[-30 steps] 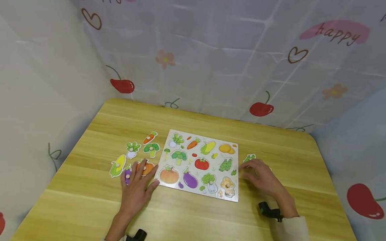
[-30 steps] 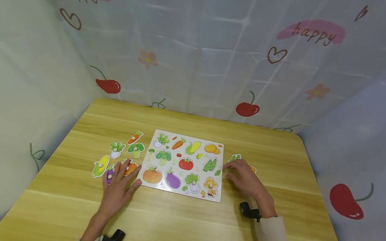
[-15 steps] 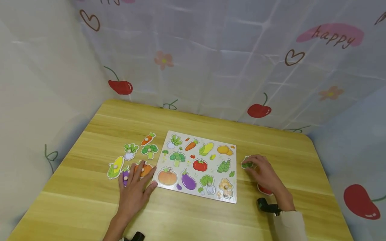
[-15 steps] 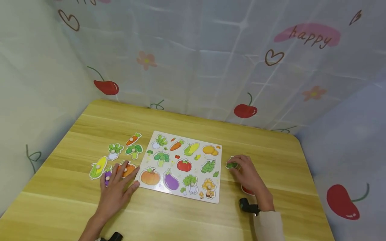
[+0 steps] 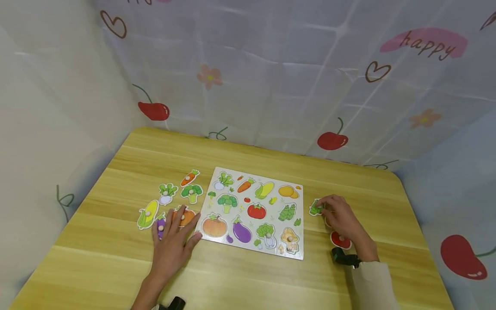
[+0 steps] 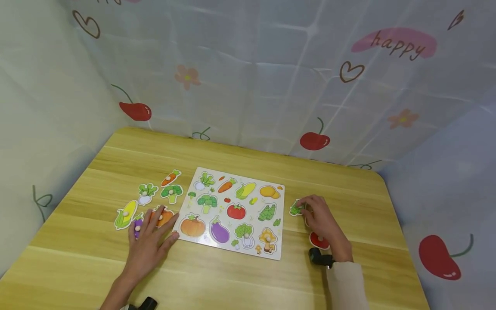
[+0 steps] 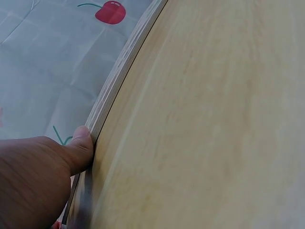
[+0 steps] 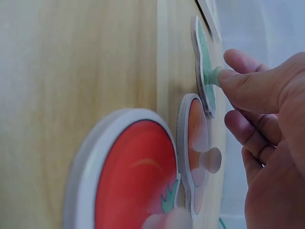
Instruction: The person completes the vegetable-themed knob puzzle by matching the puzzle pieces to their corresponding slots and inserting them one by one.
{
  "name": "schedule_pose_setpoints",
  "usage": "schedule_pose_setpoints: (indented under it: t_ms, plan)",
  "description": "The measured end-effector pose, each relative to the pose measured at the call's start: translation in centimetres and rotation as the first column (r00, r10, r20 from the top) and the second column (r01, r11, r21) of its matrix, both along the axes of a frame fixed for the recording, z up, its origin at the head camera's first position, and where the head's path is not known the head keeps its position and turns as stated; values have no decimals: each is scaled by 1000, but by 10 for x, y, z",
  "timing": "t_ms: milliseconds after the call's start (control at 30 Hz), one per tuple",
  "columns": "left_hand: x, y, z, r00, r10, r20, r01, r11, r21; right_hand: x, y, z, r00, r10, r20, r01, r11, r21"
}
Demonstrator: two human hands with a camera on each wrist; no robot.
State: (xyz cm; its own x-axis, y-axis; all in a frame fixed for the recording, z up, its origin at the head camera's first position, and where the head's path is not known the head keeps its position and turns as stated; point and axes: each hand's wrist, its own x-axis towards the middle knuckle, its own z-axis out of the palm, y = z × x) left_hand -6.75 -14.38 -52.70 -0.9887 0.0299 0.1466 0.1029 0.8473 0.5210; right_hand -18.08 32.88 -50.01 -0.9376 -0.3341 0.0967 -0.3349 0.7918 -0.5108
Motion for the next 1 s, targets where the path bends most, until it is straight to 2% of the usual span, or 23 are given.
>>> schedule_pose_setpoints:
  t_ms: [233,533,867,1000]
  plan:
    - [0,0,0,1000,2,-3,-2,1000,3,-1,-1,0,998,-40,49,39,999,19]
    - [0,1,-1,1000,-2,-10,2,1000,2,-1,-1,-2,998,-45,37,45,999,15]
    - [-1,0,2,1000,2,-3,-2,1000,-2,2,-8,-3,999,2,-35,-2,1000,-8]
    - [-1,0,2,1000,4,-3,-4,1000,-3,3,-11,-3,1000,-3,-16,3,1000,-7]
